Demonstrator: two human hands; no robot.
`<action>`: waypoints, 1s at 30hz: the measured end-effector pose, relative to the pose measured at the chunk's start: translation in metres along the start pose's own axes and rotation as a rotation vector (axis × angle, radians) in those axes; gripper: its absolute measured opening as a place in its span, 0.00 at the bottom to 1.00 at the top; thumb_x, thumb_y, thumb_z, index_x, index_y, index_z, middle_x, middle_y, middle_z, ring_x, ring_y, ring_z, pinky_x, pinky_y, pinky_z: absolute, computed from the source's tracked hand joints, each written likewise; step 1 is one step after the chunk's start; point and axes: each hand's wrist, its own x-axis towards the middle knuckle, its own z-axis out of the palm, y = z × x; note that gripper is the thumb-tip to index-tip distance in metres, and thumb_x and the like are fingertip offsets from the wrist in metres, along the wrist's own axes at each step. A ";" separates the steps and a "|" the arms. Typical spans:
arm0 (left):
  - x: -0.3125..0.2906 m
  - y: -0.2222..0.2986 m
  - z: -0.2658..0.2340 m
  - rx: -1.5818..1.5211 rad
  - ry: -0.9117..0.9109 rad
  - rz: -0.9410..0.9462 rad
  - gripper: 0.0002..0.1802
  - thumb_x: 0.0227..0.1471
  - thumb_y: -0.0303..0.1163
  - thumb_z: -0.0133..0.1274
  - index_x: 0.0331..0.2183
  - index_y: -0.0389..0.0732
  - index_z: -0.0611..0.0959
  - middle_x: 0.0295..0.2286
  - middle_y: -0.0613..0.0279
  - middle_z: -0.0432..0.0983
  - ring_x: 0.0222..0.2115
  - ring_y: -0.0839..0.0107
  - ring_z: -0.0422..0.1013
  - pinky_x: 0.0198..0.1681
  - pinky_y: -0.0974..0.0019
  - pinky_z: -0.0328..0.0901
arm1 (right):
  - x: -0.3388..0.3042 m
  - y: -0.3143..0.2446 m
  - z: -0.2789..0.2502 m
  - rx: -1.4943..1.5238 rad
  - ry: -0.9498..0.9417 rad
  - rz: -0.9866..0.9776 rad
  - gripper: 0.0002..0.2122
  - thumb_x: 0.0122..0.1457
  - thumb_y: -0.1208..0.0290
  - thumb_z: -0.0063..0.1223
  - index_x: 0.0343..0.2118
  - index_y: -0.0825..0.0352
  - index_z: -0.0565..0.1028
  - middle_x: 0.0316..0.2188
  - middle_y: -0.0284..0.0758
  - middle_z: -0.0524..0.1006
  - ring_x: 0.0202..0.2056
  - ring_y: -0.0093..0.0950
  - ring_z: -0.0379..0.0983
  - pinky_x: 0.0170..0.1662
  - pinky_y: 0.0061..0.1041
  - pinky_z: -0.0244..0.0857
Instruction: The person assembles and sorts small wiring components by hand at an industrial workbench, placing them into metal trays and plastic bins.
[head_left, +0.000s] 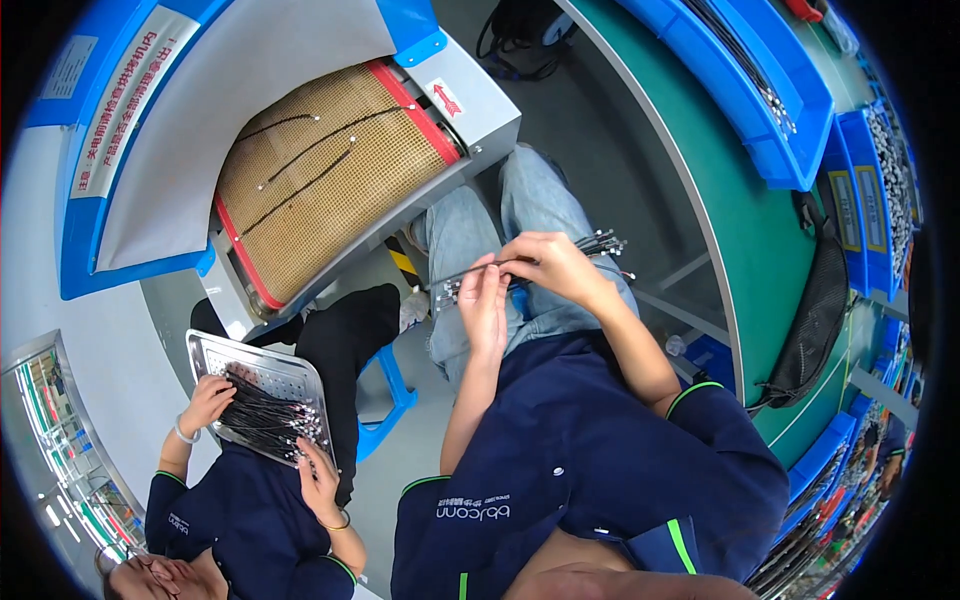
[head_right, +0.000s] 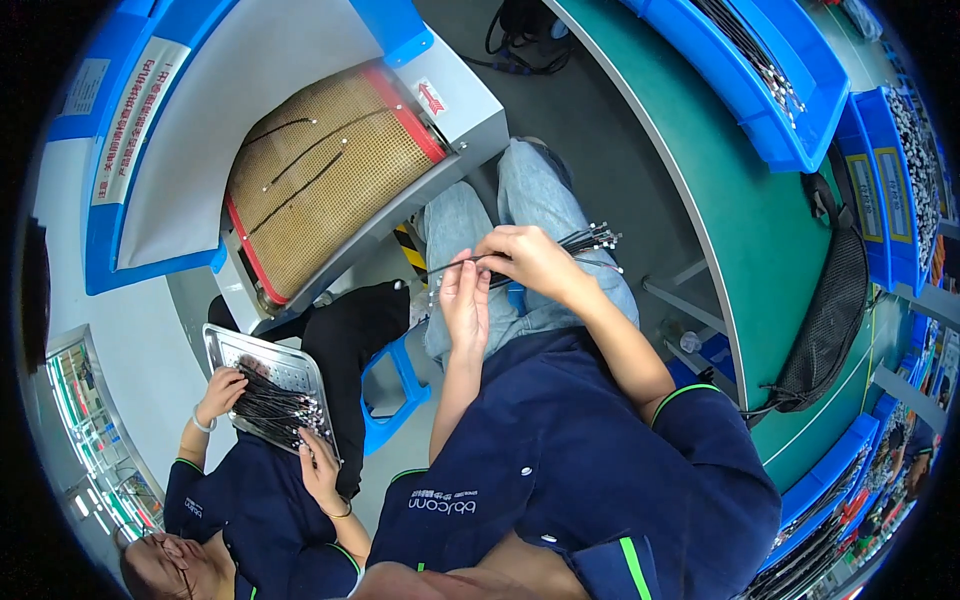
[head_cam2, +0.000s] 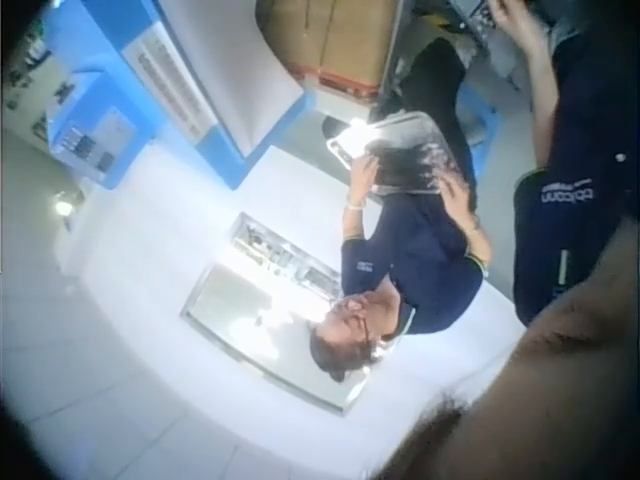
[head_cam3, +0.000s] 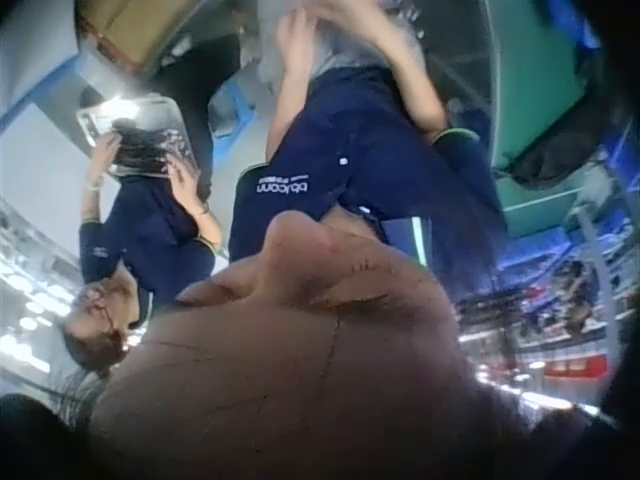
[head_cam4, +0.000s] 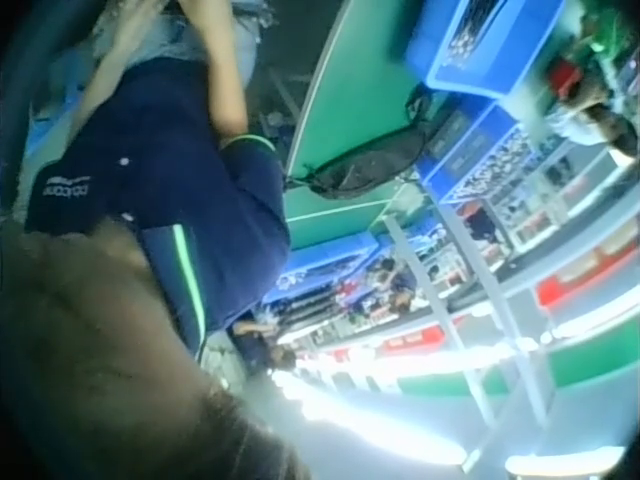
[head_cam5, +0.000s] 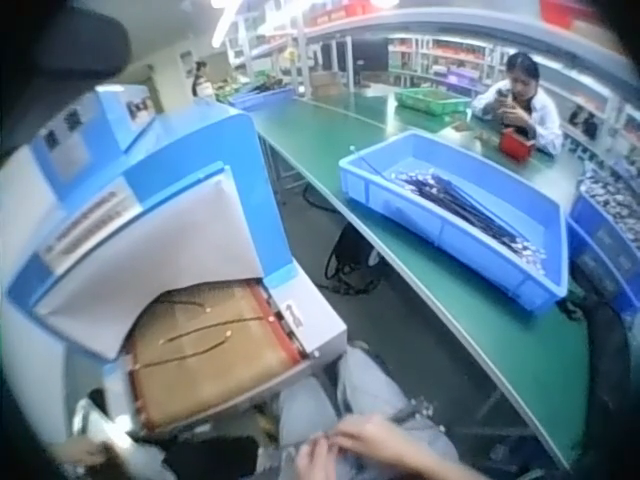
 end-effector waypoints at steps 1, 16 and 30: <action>0.001 -0.001 -0.004 -0.001 0.001 0.002 0.13 0.55 0.24 0.51 0.44 0.33 0.75 0.34 0.61 0.75 0.35 0.77 0.71 0.41 0.74 0.68 | 0.001 0.000 0.002 -0.001 -0.004 -0.005 0.05 0.50 0.75 0.57 0.30 0.69 0.77 0.26 0.37 0.77 0.29 0.34 0.75 0.33 0.28 0.68; 0.020 0.022 -0.055 -0.099 0.130 0.203 0.09 0.57 0.26 0.49 0.40 0.34 0.77 0.33 0.63 0.74 0.32 0.79 0.70 0.39 0.76 0.68 | -0.016 0.025 -0.041 -0.180 0.047 0.134 0.05 0.49 0.71 0.58 0.28 0.65 0.77 0.24 0.34 0.76 0.27 0.32 0.74 0.31 0.28 0.68; 0.017 0.023 -0.056 -0.087 0.172 0.210 0.11 0.57 0.27 0.49 0.41 0.33 0.76 0.32 0.62 0.74 0.32 0.78 0.71 0.39 0.76 0.69 | -0.017 0.032 -0.038 -0.158 0.089 0.135 0.05 0.49 0.72 0.59 0.28 0.65 0.79 0.27 0.34 0.78 0.28 0.32 0.76 0.32 0.26 0.68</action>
